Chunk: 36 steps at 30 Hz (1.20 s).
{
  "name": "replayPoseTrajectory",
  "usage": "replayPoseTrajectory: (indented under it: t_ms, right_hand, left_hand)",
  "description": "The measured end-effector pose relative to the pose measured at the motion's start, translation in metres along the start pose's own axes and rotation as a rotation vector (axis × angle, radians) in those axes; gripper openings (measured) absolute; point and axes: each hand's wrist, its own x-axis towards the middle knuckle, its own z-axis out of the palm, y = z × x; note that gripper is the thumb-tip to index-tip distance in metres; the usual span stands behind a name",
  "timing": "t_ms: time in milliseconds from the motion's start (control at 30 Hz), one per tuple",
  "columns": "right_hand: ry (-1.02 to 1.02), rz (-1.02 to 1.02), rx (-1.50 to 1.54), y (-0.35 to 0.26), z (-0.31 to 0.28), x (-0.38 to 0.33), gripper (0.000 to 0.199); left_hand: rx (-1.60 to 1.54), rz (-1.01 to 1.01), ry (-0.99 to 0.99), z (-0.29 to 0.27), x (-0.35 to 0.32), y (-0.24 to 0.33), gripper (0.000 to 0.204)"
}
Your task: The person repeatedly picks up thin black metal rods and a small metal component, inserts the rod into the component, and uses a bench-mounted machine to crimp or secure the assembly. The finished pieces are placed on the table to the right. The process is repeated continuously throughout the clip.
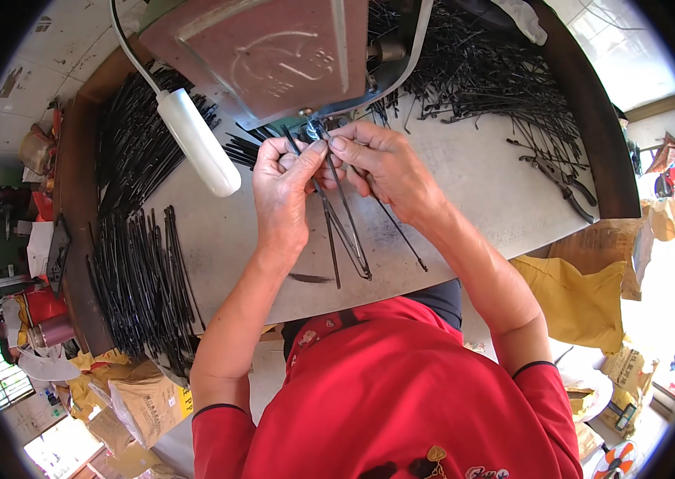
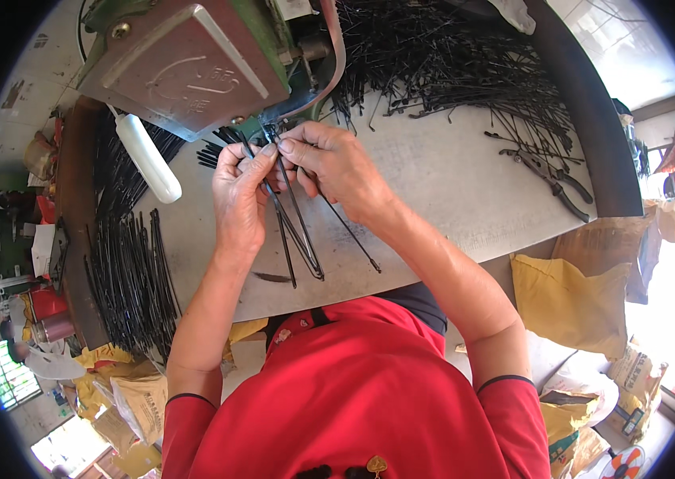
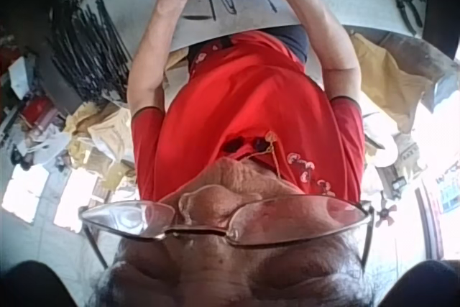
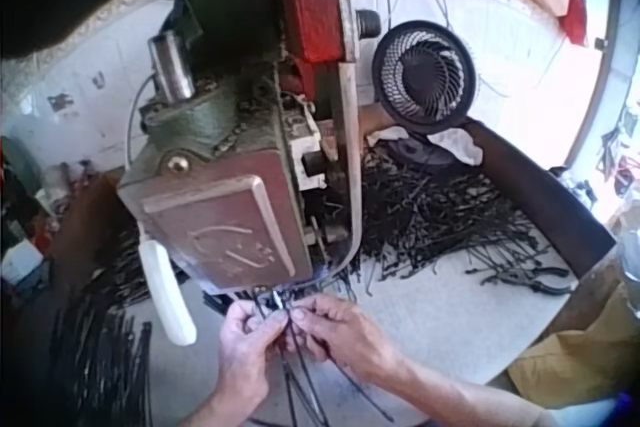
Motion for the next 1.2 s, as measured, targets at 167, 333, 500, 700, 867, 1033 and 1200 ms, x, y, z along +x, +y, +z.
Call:
replayPoseTrajectory:
  t_ms: [167, 333, 500, 700, 867, 1033, 1200]
  right_hand:
    - [0.046, 0.014, 0.105, 0.000, 0.001, -0.001, 0.018]
    - [0.035, 0.028, 0.165, 0.000, 0.004, -0.001, 0.019]
    - [0.025, 0.045, 0.139, 0.004, 0.001, 0.001, 0.019]
    - [0.028, 0.012, 0.111, 0.006, 0.000, 0.003, 0.020]
    - [0.008, -0.001, 0.071, 0.004, -0.003, 0.007, 0.021]
    - [-0.006, -0.008, 0.090, 0.005, -0.004, 0.007, 0.021]
    - [-0.021, 0.003, 0.101, 0.005, -0.005, 0.008, 0.021]
  left_hand:
    - [-0.006, -0.008, 0.010, 0.002, 0.001, 0.006, 0.021]
    - [0.005, -0.009, -0.001, 0.001, 0.000, 0.007, 0.021]
    - [0.031, -0.013, 0.003, -0.001, 0.000, 0.004, 0.021]
    - [0.051, -0.006, -0.003, 0.001, 0.001, 0.008, 0.021]
    - [0.069, -0.029, -0.023, -0.002, 0.008, 0.006, 0.021]
    - [0.046, -0.034, -0.008, 0.000, 0.006, 0.007, 0.022]
    - [0.053, -0.032, -0.015, 0.002, 0.005, 0.008, 0.022]
